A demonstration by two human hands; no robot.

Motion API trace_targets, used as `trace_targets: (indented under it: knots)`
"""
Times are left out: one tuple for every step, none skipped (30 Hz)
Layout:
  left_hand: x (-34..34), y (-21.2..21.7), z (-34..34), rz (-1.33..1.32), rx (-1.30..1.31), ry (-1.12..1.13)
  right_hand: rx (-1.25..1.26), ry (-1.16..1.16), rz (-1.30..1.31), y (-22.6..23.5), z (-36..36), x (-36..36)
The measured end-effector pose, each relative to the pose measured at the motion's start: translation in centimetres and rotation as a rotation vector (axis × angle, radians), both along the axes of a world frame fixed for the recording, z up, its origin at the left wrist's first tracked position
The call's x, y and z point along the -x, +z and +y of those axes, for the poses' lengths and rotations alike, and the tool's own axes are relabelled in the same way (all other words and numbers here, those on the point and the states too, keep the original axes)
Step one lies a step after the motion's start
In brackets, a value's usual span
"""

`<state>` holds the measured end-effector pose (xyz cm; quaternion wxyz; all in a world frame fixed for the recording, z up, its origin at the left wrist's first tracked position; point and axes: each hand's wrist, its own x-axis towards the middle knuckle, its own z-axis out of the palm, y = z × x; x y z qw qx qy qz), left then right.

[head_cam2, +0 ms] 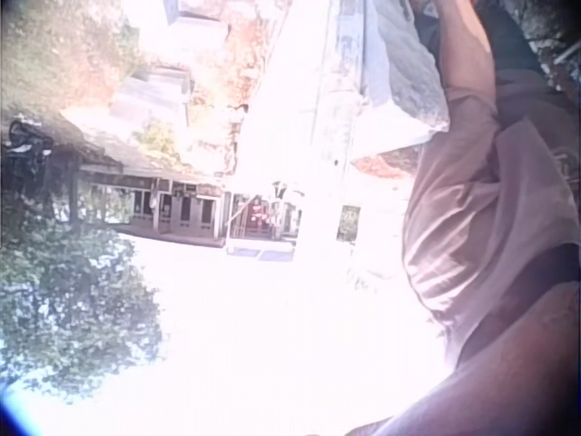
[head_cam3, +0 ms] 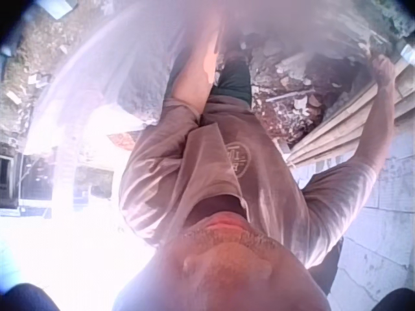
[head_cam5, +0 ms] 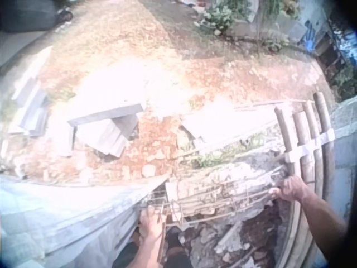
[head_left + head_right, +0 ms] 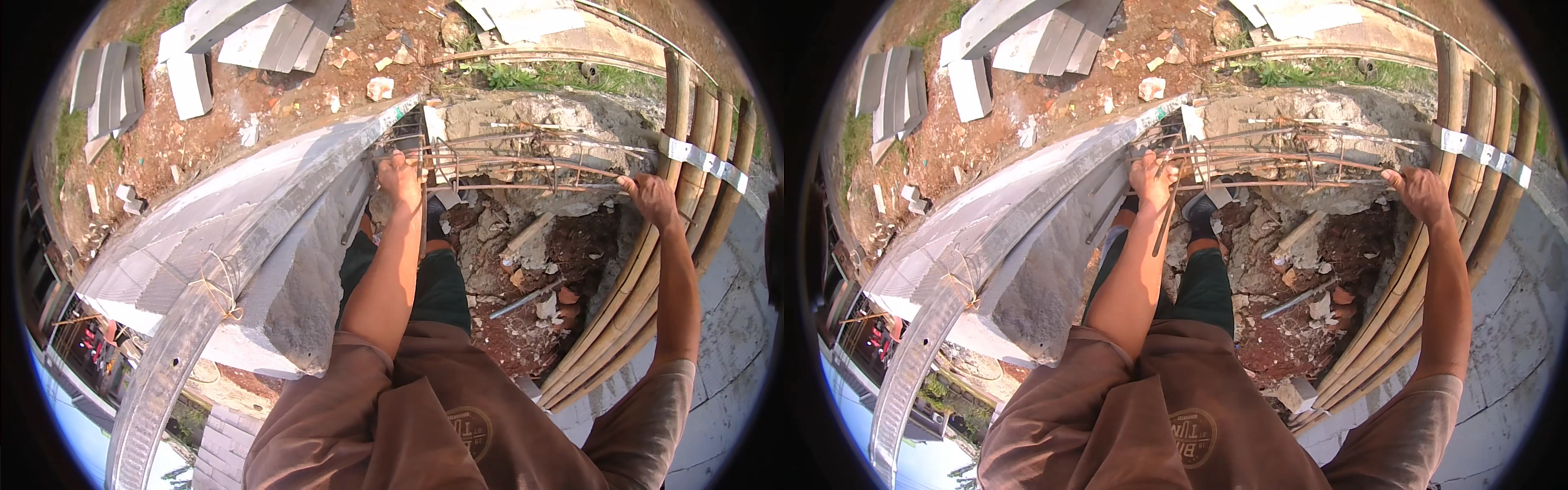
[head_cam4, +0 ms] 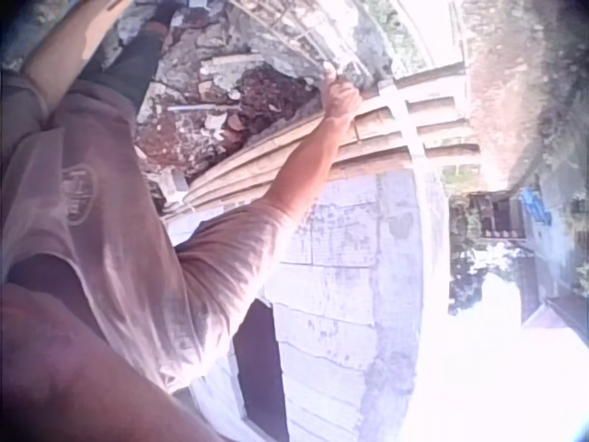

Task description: The person uses a hammer to adjust and secure metal rebar rods into a concrete structure. They then squat and tie the rebar together with wire, using a hammer to tighten the connections.

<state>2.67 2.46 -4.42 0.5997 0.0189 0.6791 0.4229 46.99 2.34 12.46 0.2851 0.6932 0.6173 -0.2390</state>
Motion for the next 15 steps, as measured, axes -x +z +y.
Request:
trace_targets:
  knots:
    - [0.0, 0.5, 0.2, -0.014, 0.044, -0.002, -0.014, -0.001, 0.009, -0.1, 0.0, -0.2]
    - [0.1, 1.0, 0.4, -0.029, 0.088, -0.004, -0.027, -0.002, 0.018, -0.2, 0.0, -0.3]
    - [0.1, 2.1, 0.5, -0.036, 0.109, -0.002, -0.038, 0.007, 0.023, -0.5, -0.2, -0.3]
    - [0.0, 3.3, 0.9, -0.049, 0.126, 0.002, -0.053, 0.018, 0.023, -0.6, -0.2, -0.4]
    - [0.0, 4.2, 0.8, -0.062, 0.144, 0.004, -0.067, 0.029, 0.022, -0.7, -0.1, -0.6]
    - [0.5, 5.0, 0.0, -0.003, 0.118, -0.017, -0.075, 0.021, 0.03, -0.7, -0.1, -0.5]
    - [1.2, 5.9, -1.2, 0.054, 0.093, -0.04, -0.081, 0.013, 0.037, -0.8, -0.1, -0.4]
    - [1.8, 7.0, -2.8, 0.11, 0.068, -0.064, -0.087, 0.004, 0.043, -0.8, -0.2, -0.3]
    - [2.8, 7.4, -5.9, 0.169, 0.05, -0.223, -0.101, 0.0, 0.046, -0.8, -0.4, -0.4]
    - [3.9, 7.7, -9.6, 0.227, 0.03, -0.384, -0.115, -0.005, 0.05, -0.9, -0.6, -0.5]
    - [4.0, 9.0, -12.7, 0.318, -0.047, -0.669, -0.13, 0.0, 0.058, -1.1, -0.7, -0.5]
    - [2.9, 10.2, -15.3, 0.402, -0.13, -0.957, -0.136, 0.011, 0.057, -0.9, -0.5, -0.3]
    - [0.5, 11.5, -16.1, 0.419, -0.383, -1.038, -0.143, 0.012, 0.05, -0.5, -0.5, -0.2]
    - [-2.8, 13.1, -14.9, 0.338, -0.509, -1.084, -0.151, 0.024, 0.05, -0.6, -0.5, 0.0]
    - [-6.4, 14.4, -12.7, 0.284, -0.635, -1.099, -0.161, 0.027, 0.05, -0.7, -0.8, 0.1]
